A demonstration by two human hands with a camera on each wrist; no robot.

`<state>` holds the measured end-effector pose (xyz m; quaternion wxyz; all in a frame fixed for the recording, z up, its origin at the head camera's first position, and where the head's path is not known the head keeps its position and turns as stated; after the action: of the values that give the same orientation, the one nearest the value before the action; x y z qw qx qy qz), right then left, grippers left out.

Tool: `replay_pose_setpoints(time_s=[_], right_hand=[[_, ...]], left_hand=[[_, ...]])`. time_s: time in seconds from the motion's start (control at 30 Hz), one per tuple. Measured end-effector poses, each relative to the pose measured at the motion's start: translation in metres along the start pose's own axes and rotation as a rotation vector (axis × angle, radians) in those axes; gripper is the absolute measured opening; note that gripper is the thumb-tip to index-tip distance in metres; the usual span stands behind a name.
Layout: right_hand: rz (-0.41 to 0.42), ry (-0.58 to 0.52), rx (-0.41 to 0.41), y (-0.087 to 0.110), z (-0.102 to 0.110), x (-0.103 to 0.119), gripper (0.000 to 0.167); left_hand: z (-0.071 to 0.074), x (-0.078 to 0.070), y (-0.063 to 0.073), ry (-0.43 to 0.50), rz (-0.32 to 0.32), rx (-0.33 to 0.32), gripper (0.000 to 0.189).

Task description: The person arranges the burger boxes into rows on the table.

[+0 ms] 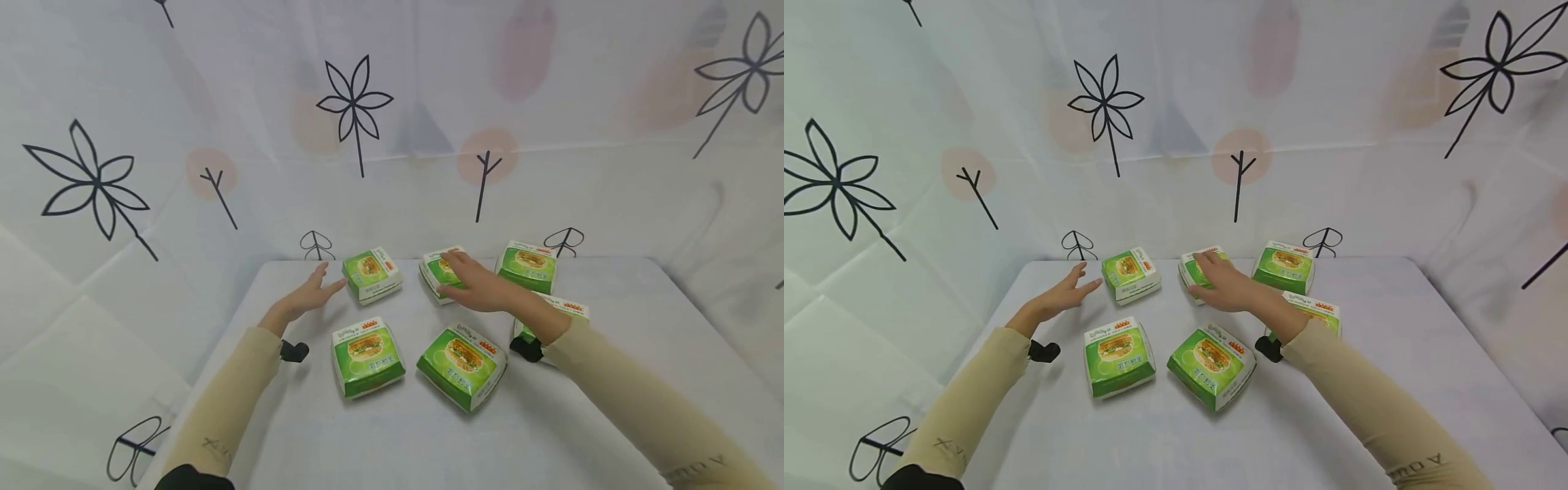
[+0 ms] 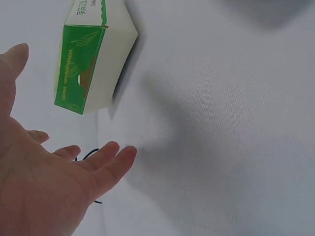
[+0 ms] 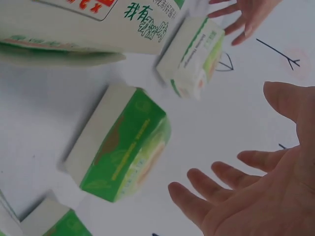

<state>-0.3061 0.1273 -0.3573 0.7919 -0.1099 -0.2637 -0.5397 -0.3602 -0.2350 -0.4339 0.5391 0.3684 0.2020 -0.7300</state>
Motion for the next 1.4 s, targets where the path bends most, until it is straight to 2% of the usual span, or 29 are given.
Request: replay_pose_setpoints(time_s=[0.3,0.43,0.77,0.97,1.17,1.4], right_hand=[[-0.003,-0.003,0.003,-0.020,-0.009,0.005,0.071],[-0.018,-0.010,0.022,-0.029,-0.010,0.012,0.070],[-0.131,-0.029,0.100,-0.051,-0.017,0.029,0.072],[-0.165,-0.057,0.120,-0.066,-0.025,0.035,0.072],[-0.232,-0.067,0.139,-0.082,-0.033,0.037,0.072],[-0.285,-0.144,0.192,-0.098,-0.046,0.040,0.073]], left_hand=[[-0.004,0.002,-0.007,0.086,0.023,-0.005,0.102],[-0.006,0.001,-0.011,0.094,0.025,-0.003,0.099],[-0.009,-0.001,-0.018,0.144,0.023,-0.018,0.092],[-0.011,0.000,-0.024,0.170,0.042,-0.037,0.095],[-0.012,-0.006,-0.026,0.223,0.038,-0.044,0.092],[-0.012,-0.009,-0.029,0.303,0.090,-0.102,0.089]])
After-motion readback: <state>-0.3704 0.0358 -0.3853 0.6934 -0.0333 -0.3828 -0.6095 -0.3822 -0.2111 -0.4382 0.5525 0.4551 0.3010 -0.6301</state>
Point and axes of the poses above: each hand's wrist, its own y-axis away from the middle knuckle, its own z-axis out of the back of the hand, x = y × z, the point moved 4 cm from there along -y, towards the middle knuckle, and after that the axes turned 14 degrees about -z, right-handed, at the moved point
